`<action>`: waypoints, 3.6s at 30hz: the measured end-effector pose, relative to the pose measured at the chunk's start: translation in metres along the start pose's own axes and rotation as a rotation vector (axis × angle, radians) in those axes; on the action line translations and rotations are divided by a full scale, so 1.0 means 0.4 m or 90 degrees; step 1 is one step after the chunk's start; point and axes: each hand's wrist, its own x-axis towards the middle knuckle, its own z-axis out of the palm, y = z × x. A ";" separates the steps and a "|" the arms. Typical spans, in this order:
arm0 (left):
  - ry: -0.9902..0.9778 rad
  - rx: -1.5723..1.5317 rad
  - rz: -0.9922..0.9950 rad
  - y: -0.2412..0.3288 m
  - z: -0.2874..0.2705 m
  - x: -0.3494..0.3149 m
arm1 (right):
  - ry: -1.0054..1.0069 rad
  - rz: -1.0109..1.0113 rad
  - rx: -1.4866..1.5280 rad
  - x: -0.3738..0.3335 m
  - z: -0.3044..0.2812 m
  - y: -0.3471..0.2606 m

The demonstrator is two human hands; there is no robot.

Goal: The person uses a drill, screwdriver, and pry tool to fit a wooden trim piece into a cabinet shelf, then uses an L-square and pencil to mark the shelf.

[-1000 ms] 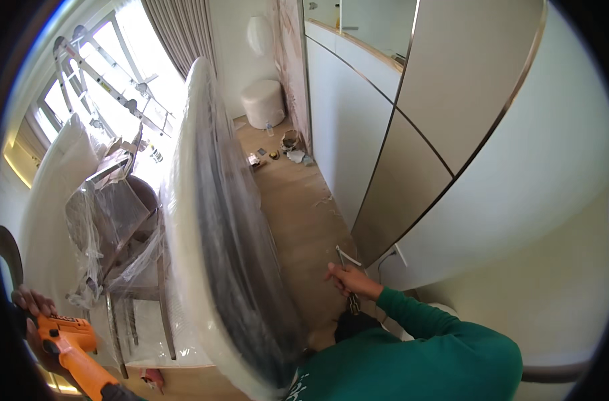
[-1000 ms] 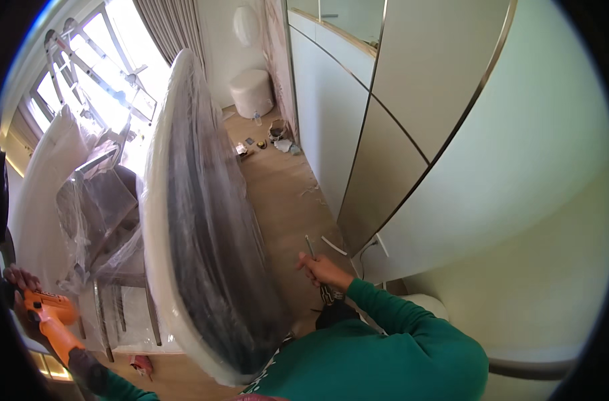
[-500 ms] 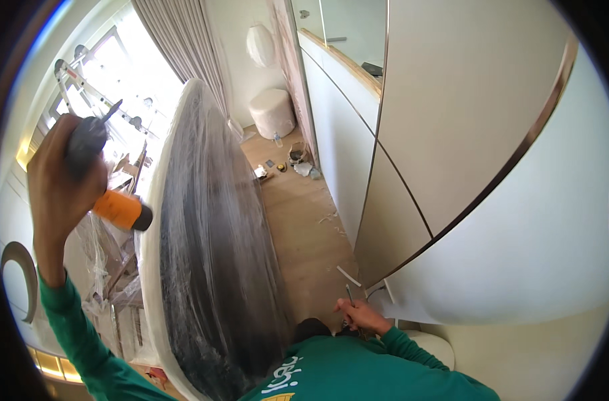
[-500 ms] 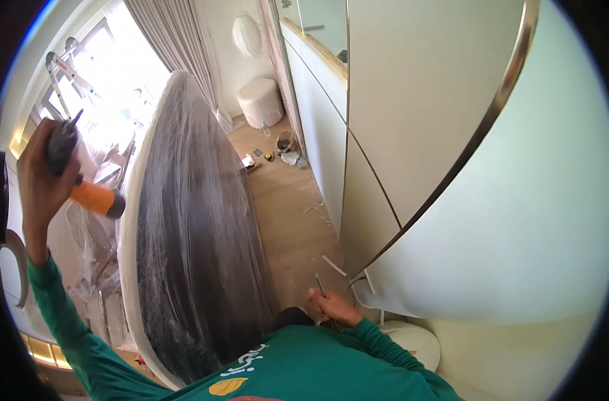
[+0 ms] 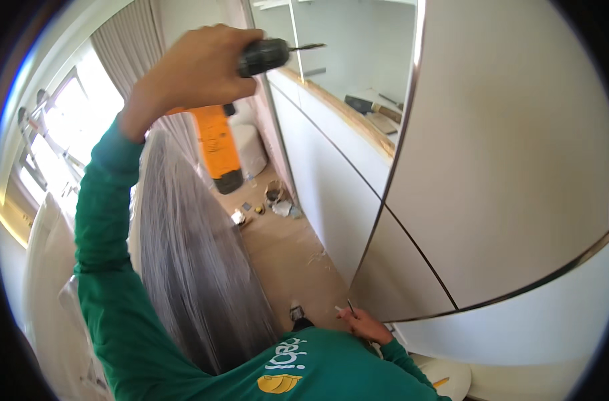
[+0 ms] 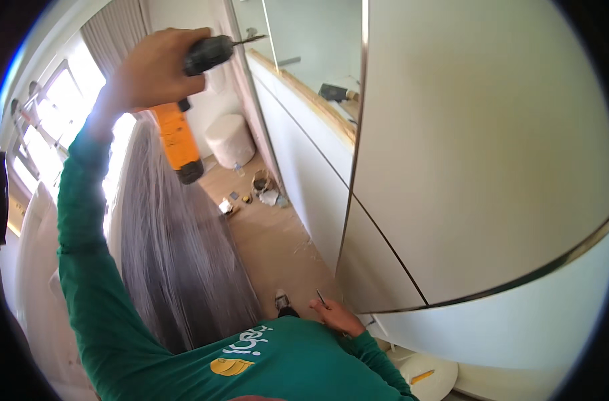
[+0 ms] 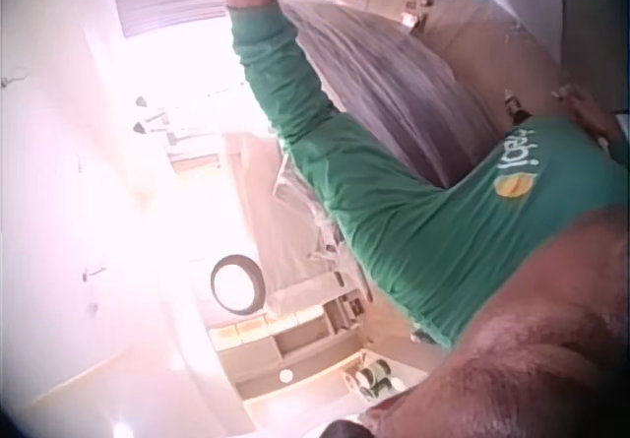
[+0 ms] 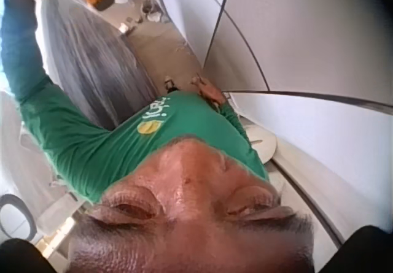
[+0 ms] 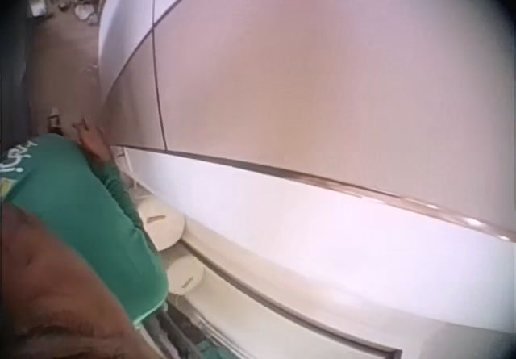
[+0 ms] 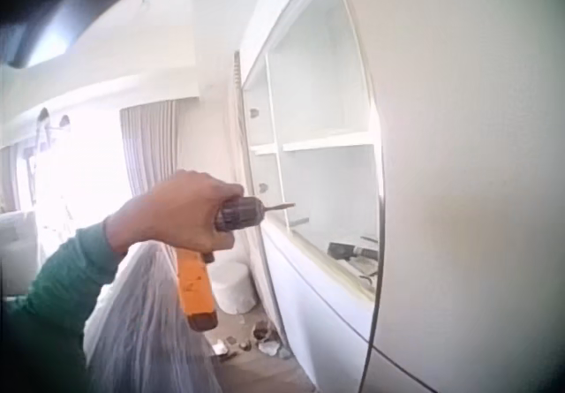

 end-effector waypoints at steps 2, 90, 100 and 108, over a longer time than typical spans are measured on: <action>-0.052 -0.064 0.026 -0.027 0.058 0.121 | 0.053 0.034 0.046 0.061 0.008 -0.067; -0.530 -1.467 0.531 -0.496 1.427 -0.034 | 0.587 0.013 0.596 1.112 0.256 -0.749; -0.523 -1.215 0.730 -0.471 1.476 -0.105 | 0.593 0.209 0.466 1.169 0.203 -0.707; -0.333 -1.311 0.712 -0.447 1.523 -0.141 | 0.555 0.247 0.413 1.174 0.182 -0.698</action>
